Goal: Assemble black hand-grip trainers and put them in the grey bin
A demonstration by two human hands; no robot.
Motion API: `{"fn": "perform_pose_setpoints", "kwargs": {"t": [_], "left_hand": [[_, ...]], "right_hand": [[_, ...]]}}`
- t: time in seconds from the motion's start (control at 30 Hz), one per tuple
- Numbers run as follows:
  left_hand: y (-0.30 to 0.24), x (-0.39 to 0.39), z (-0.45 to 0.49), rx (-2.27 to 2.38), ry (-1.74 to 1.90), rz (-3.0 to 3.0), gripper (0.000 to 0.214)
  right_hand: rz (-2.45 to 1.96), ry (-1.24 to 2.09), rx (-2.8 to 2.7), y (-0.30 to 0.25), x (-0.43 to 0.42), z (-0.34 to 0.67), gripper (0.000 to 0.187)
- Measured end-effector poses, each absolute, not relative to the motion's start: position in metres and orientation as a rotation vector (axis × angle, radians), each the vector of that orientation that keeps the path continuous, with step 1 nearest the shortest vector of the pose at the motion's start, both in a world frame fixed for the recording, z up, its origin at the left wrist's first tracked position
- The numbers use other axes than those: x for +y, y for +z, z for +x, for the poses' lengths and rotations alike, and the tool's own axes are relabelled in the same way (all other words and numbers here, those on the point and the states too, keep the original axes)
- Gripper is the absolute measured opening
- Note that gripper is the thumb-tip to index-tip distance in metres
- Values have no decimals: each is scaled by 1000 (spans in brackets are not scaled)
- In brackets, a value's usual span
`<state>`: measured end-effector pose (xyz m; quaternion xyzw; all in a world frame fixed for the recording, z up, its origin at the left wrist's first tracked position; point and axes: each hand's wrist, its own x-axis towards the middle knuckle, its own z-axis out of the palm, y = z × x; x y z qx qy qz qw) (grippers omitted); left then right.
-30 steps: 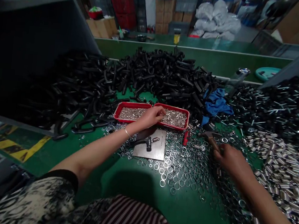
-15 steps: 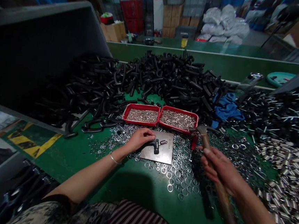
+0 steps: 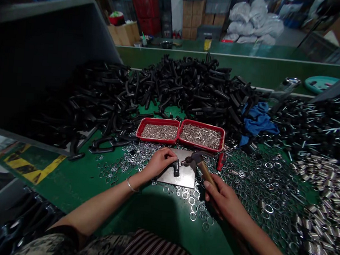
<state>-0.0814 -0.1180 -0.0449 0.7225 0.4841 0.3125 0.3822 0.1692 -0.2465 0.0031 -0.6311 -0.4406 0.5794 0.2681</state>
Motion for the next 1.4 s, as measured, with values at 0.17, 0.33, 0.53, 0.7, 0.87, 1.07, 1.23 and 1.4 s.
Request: {"fn": "perform_pose_setpoints", "kwargs": {"t": [0.17, 0.33, 0.53, 0.7, 0.87, 1.07, 1.23, 1.4], "left_hand": [[-41, -120, -83, 1198, 740, 2161, 12], [-30, -132, -88, 1146, 521, 2459, 31], [-33, -148, -93, 1186, 475, 2368, 94], [-39, -143, -93, 1159, 464, 2322, 90], [-37, -151, -95, 1184, 582, 2234, 79], [-21, -189, -90, 1364, 961, 1933, 63], [-15, -212, -84, 1056, 1111, 2292, 70], [-5, -193, -95, 966, 938, 2351, 69]], "right_hand": [[-1755, 1526, -1306, 0, -244, 166, 56], [-1754, 1224, -1636, 9, -245, 163, 46], [-1755, 880, -1874, 25, -236, 148, 40], [-1817, 1153, -1775, 1, -223, 142, 37], [-1849, 1209, -1474, -21, -224, 148, 46], [-1682, 350, -1634, -8, -216, 146, 37], [-1392, 1301, -1215, 2, -215, 113, 35], [-1347, 785, -1438, -19, -228, 124, 21]]}}
